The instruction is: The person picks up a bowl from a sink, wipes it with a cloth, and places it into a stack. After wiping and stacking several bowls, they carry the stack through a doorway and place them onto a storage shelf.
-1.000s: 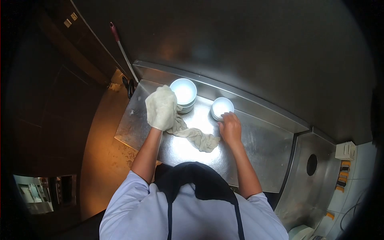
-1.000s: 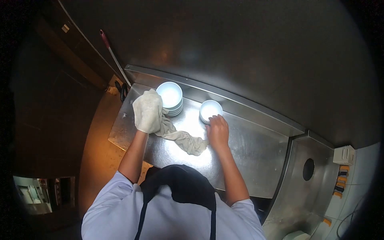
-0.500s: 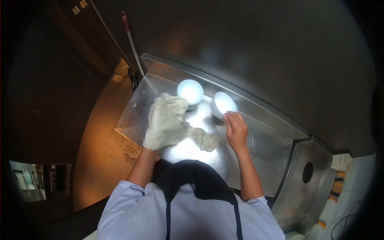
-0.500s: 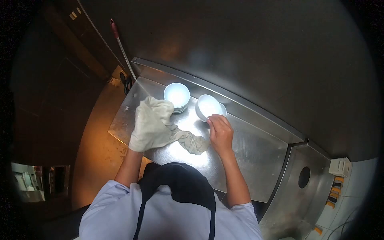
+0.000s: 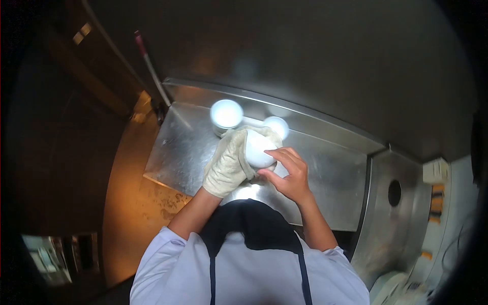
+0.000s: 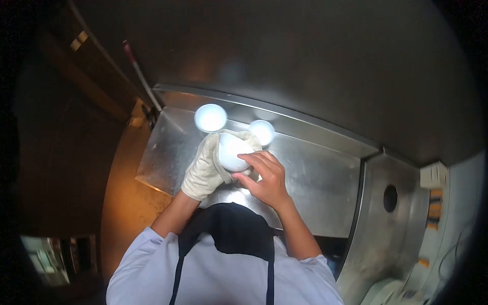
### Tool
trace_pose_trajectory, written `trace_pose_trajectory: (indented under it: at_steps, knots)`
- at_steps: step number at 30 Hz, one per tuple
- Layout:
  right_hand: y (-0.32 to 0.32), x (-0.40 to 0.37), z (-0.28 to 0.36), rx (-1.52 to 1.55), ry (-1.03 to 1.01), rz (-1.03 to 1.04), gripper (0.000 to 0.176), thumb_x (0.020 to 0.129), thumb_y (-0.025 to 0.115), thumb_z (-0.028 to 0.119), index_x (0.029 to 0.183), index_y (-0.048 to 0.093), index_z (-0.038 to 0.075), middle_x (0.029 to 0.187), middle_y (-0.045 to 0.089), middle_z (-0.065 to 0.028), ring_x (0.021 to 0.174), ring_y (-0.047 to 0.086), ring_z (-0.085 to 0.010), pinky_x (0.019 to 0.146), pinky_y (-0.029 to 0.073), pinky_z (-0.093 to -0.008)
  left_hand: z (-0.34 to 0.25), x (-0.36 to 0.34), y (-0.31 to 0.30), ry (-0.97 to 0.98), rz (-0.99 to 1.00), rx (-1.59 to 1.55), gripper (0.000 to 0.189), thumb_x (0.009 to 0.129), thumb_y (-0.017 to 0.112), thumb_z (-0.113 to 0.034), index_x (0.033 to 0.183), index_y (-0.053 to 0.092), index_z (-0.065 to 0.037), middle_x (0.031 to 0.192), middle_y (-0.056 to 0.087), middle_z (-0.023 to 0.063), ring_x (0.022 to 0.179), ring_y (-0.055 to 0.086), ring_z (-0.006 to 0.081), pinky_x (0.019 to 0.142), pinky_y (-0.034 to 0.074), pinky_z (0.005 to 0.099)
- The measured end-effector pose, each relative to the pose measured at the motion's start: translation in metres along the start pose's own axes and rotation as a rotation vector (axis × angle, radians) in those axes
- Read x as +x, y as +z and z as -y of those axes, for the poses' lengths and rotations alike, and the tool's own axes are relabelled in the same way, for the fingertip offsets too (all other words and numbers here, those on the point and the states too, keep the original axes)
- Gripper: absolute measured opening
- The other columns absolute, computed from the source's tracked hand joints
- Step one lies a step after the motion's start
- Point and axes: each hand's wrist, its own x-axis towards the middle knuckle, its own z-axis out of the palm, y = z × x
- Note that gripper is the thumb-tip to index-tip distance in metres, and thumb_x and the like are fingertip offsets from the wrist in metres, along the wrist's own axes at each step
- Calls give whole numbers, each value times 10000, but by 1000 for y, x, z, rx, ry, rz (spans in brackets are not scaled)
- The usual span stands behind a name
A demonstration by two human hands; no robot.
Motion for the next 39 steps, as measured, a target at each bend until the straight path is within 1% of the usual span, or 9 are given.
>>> trace_pose_trajectory:
  at_steps: [4,16,20,22,25,30,34,36,39]
  knots:
    - [-33,-43,-2,39,117,-180,297,719,860,91,993,757,40,958,745,-95,894,674,-223,822,530,-337,5,8,56,-302,84,-632,584,978,590,-533,1307,559,-52,1253,629,104,1151,619,208,976,524,358]
    - [-148,-187,-10,142,549,-1087,65,881,725,56,887,734,-7,1065,729,-134,960,665,-191,892,510,-309,2,-17,173,-504,405,-710,509,944,653,-466,1177,540,-28,1078,588,81,996,591,174,813,509,309]
    - [-251,-341,-84,-1572,808,-939,386,888,692,63,1270,654,27,1163,706,-197,1100,675,-281,908,532,-347,-13,-25,186,-591,416,-805,513,915,700,-487,1127,534,-50,1026,562,61,965,572,162,763,502,298]
    - [-281,-429,-103,-1545,1143,-1019,523,907,640,64,1411,526,-17,1179,709,-157,1069,690,-239,946,511,-327,-12,-23,183,-502,432,-778,526,910,701,-510,1125,542,-57,1027,562,58,967,567,156,771,512,302]
    - [-256,-369,-57,-658,1026,-1193,427,905,658,63,1318,607,-33,1158,713,-158,1051,692,-234,927,518,-317,-3,-17,165,-486,437,-749,555,912,675,-553,1142,562,-60,1056,569,66,988,572,152,819,527,310]
    - [-172,-241,-26,-22,863,-800,283,898,725,117,1147,713,-19,1173,703,-156,1084,672,-206,929,512,-303,-12,-23,150,-444,401,-773,631,903,655,-597,1215,570,-55,1178,589,115,1092,591,207,973,495,358]
    - [-104,-148,24,-64,361,-494,510,765,862,185,1214,692,14,1275,659,-132,1229,595,-238,985,498,-369,1,-27,118,-273,288,-639,733,925,603,-619,1391,500,-63,1356,572,121,1249,561,232,1078,453,391]
    - [-70,-143,16,163,509,-210,627,702,907,206,1252,667,21,1237,681,-111,1185,620,-243,995,492,-371,0,-25,100,-17,341,-424,707,958,544,-617,1399,495,-66,1344,589,114,1228,582,228,1092,446,398]
    - [-24,-148,-30,338,748,335,617,737,883,204,1270,639,12,1185,703,-115,1120,646,-214,988,492,-348,-29,-27,79,-129,180,-909,676,970,559,-574,1388,502,-47,1325,604,112,1214,593,227,1084,454,390]
